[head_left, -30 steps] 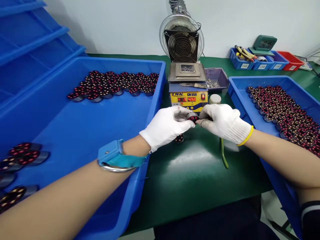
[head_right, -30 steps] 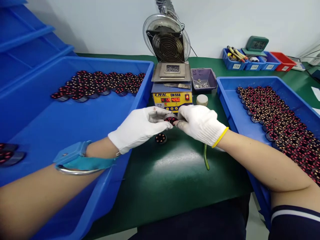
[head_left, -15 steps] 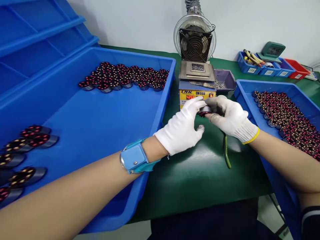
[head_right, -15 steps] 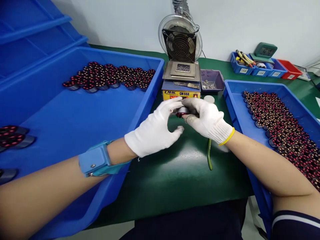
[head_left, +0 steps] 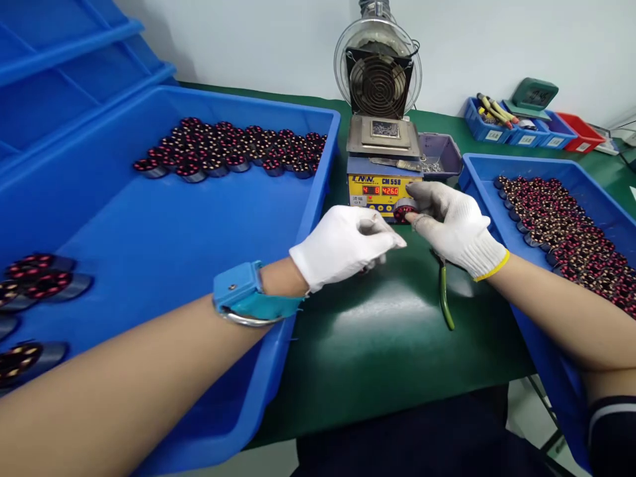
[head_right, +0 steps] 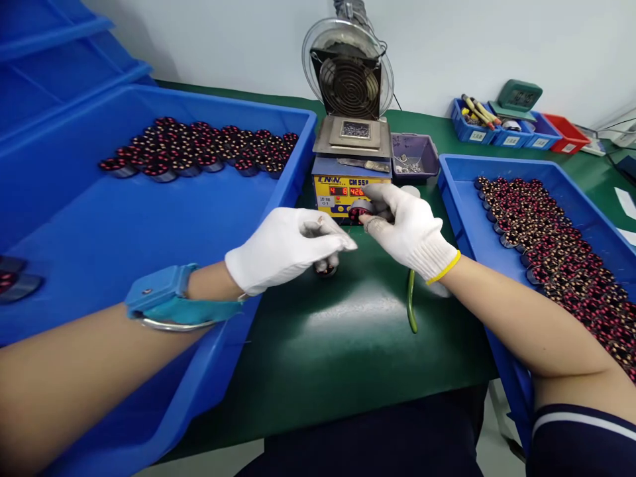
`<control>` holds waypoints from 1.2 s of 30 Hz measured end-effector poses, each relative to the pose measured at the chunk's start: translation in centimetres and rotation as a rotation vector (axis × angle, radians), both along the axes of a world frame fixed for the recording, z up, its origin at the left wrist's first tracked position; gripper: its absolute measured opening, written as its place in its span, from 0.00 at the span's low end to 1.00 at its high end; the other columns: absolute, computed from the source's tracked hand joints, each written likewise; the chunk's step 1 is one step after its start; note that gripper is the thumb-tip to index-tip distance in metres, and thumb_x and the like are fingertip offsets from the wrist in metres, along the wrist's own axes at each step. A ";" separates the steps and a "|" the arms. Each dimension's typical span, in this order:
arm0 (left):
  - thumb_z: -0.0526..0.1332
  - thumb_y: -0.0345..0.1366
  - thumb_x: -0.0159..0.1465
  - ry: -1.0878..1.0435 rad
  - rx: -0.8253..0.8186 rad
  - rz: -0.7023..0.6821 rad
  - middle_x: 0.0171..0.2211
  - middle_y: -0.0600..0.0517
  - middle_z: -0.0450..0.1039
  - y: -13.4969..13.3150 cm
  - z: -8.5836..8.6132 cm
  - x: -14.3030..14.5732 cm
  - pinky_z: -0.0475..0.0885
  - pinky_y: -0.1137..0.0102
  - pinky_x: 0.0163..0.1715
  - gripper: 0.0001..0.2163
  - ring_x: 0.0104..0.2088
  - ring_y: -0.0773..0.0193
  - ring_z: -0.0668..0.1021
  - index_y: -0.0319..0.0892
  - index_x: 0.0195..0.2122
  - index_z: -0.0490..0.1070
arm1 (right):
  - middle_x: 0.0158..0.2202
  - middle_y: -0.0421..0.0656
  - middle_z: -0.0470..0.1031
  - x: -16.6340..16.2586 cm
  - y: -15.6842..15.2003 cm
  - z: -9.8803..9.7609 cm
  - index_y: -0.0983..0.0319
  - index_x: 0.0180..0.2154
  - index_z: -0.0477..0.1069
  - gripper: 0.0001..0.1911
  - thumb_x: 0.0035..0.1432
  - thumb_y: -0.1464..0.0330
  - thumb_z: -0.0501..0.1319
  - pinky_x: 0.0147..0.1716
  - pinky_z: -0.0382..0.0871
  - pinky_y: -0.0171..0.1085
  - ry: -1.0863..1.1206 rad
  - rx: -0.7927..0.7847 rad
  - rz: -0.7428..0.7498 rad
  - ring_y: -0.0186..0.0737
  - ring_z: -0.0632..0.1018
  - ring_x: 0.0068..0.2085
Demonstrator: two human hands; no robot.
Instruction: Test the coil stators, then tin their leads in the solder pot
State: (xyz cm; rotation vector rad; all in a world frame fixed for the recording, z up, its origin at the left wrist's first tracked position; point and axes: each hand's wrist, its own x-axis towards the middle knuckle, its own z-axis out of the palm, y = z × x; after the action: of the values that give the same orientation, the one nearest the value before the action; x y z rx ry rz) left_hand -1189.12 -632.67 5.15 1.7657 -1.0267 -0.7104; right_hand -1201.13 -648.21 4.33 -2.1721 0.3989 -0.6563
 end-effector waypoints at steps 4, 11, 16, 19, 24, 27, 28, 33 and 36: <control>0.66 0.38 0.49 -0.026 -0.125 0.108 0.25 0.51 0.73 -0.2 -0.1 0.4 0.69 0.70 0.21 0.10 0.21 0.66 0.73 0.38 0.29 0.71 | 0.42 0.45 0.80 0.4 -0.3 0.3 0.64 0.50 0.73 0.19 0.55 0.67 0.64 0.42 0.80 0.42 -0.016 0.340 0.005 0.42 0.82 0.41; 0.70 0.42 0.49 -0.042 -0.008 0.043 0.35 0.50 0.79 -0.9 -0.7 -0.3 0.73 0.69 0.30 0.19 0.30 0.61 0.78 0.40 0.40 0.72 | 0.44 0.45 0.80 0.6 0.8 0.4 0.63 0.48 0.74 0.17 0.55 0.70 0.65 0.43 0.81 0.41 0.093 0.496 0.023 0.41 0.82 0.41; 0.68 0.51 0.52 -0.213 0.101 0.098 0.20 0.54 0.73 -0.5 0.4 -0.6 0.67 0.70 0.24 0.17 0.22 0.64 0.73 0.42 0.24 0.70 | 0.42 0.43 0.80 1.1 0.4 0.0 0.63 0.46 0.75 0.14 0.55 0.70 0.65 0.48 0.78 0.40 0.089 0.337 0.039 0.39 0.81 0.43; 0.70 0.57 0.47 -0.344 0.105 0.197 0.20 0.54 0.73 -0.5 0.7 -0.4 0.65 0.70 0.24 0.22 0.23 0.63 0.73 0.43 0.23 0.69 | 0.41 0.42 0.81 1.4 0.5 0.3 0.63 0.45 0.76 0.13 0.56 0.70 0.64 0.48 0.78 0.37 0.077 0.335 0.037 0.37 0.81 0.43; 0.69 0.51 0.52 -0.069 0.062 0.150 0.27 0.52 0.78 -0.8 0.6 -0.5 0.69 0.69 0.25 0.16 0.26 0.61 0.76 0.43 0.31 0.75 | 0.40 0.41 0.81 1.9 0.8 0.3 0.64 0.46 0.74 0.16 0.54 0.71 0.66 0.46 0.78 0.34 0.001 0.375 0.075 0.37 0.82 0.42; 0.67 0.42 0.56 0.036 -0.098 0.248 0.24 0.54 0.77 -0.6 0.5 -0.8 0.70 0.68 0.24 0.08 0.23 0.64 0.75 0.43 0.30 0.75 | 0.40 0.42 0.81 1.9 0.5 0.2 0.64 0.44 0.75 0.13 0.54 0.70 0.66 0.47 0.78 0.35 -0.026 0.324 0.060 0.37 0.81 0.42; 0.67 0.40 0.57 0.049 -0.176 0.292 0.25 0.55 0.77 -0.6 0.5 -0.9 0.72 0.68 0.26 0.06 0.23 0.65 0.75 0.43 0.32 0.75 | 0.40 0.42 0.80 1.8 0.4 0.2 0.64 0.43 0.75 0.12 0.54 0.70 0.65 0.47 0.78 0.36 -0.021 0.325 0.052 0.37 0.81 0.42; 0.61 0.48 0.64 0.048 -0.394 0.472 0.23 0.56 0.74 -0.6 -0.1 0.0 0.71 0.69 0.22 0.14 0.20 0.68 0.74 0.43 0.29 0.71 | 0.42 0.41 0.80 1.4 0.0 0.0 0.63 0.43 0.74 0.13 0.54 0.69 0.65 0.45 0.78 0.36 -0.040 0.349 0.003 0.36 0.82 0.41; 0.55 0.59 0.64 0.042 -0.288 0.434 0.23 0.52 0.74 -0.7 -0.4 0.5 0.70 0.70 0.20 0.24 0.20 0.66 0.76 0.41 0.30 0.71 | 0.42 0.43 0.80 1.2 0.6 0.2 0.63 0.44 0.75 0.14 0.53 0.69 0.66 0.43 0.79 0.37 -0.033 0.327 -0.012 0.38 0.82 0.39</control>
State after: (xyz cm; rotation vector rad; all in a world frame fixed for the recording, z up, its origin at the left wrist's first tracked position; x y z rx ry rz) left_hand -1188.57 -633.41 4.78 1.6343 -0.6452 -0.3080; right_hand -1199.98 -647.57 4.52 -1.8482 0.4670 -0.5881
